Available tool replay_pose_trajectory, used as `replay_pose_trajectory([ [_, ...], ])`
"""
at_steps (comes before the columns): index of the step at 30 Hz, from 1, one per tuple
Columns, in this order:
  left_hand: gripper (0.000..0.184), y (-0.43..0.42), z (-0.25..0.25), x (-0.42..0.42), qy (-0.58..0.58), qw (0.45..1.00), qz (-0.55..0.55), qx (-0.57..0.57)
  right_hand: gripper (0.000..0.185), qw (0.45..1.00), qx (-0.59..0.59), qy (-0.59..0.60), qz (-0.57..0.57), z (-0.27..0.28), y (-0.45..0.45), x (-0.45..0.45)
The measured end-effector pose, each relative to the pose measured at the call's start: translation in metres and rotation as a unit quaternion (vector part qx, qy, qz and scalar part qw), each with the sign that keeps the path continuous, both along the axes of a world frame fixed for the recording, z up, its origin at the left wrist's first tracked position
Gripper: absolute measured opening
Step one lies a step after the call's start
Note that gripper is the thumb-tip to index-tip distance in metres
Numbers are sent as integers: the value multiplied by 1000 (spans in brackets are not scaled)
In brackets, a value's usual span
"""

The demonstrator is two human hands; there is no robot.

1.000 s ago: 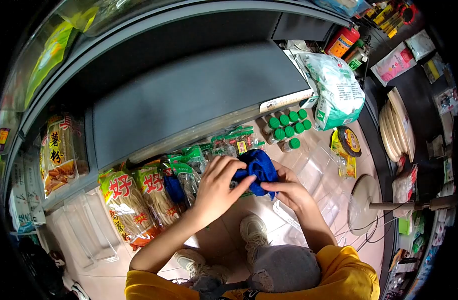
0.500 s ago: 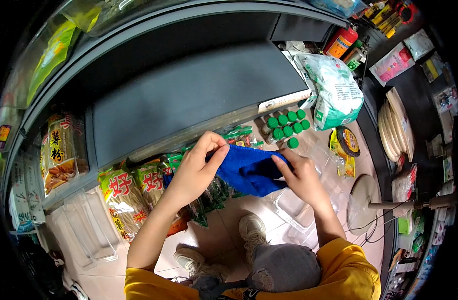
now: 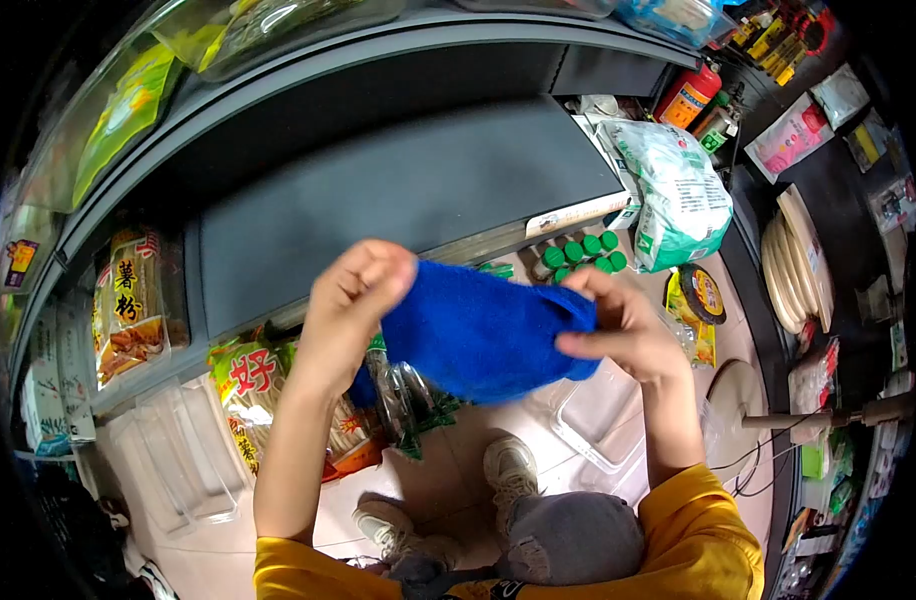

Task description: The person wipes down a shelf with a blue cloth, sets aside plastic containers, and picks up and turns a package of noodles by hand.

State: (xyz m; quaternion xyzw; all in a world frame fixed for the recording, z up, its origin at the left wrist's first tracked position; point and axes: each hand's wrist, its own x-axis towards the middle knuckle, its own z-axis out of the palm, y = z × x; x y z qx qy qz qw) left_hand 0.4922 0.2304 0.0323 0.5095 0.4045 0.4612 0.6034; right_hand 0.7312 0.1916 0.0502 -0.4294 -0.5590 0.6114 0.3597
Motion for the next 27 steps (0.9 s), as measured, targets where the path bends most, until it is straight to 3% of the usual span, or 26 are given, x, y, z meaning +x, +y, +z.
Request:
replay_pose_trajectory([
  [2, 33, 1, -3, 5, -238, 959, 46, -150, 26, 970, -85, 216, -79, -1, 8, -9],
  [3, 50, 3, -22, 1, -279, 929, 29, -240, 25, 932, -125, 318, -117, -2, 11, -11],
  [5, 66, -16, -21, 9, -176, 914, 7, -366, 25, 894, -301, 329, -48, -43, 5, -4],
  [6, 79, -18, -69, 4, -144, 907, -25, -394, 22, 913, -310, 261, -58, -55, -2, -7],
  [7, 83, -24, -79, 0, -170, 896, -97, -398, 19, 926, -318, 192, -69, -67, -6, -8],
  [10, 75, -27, -109, -13, -253, 854, -117, -440, 12, 959, -241, 101, -107, -100, -5, -1],
  [12, 57, -28, -121, -13, -49, 915, -54, -397, 9, 968, -210, 73, -117, -91, -5, -7],
  [14, 51, -27, -104, -14, -48, 938, -67, -336, 14, 982, -127, 18, -140, -86, -4, -9],
  [16, 36, -20, -86, -13, -52, 970, -94, -216, 17, 979, -90, 28, -182, -80, -2, -10],
  [17, 36, -17, -77, -11, -54, 971, -95, -215, 20, 972, -57, 41, -222, -78, -1, -11],
  [19, 34, -13, -51, -8, -59, 980, -37, -187, 21, 965, -55, 40, -255, -76, 4, -10],
  [21, 32, -6, -41, -10, -25, 990, 23, -140, 19, 952, 34, 18, -305, -64, 9, -17],
  [25, 29, -2, -27, -11, -14, 993, 115, -37, 10, 947, 49, 57, -313, -49, 17, -18],
  [27, 25, 0, -20, -14, 66, 983, 147, 83, 9, 943, 105, 33, -314, -38, 21, -22],
])
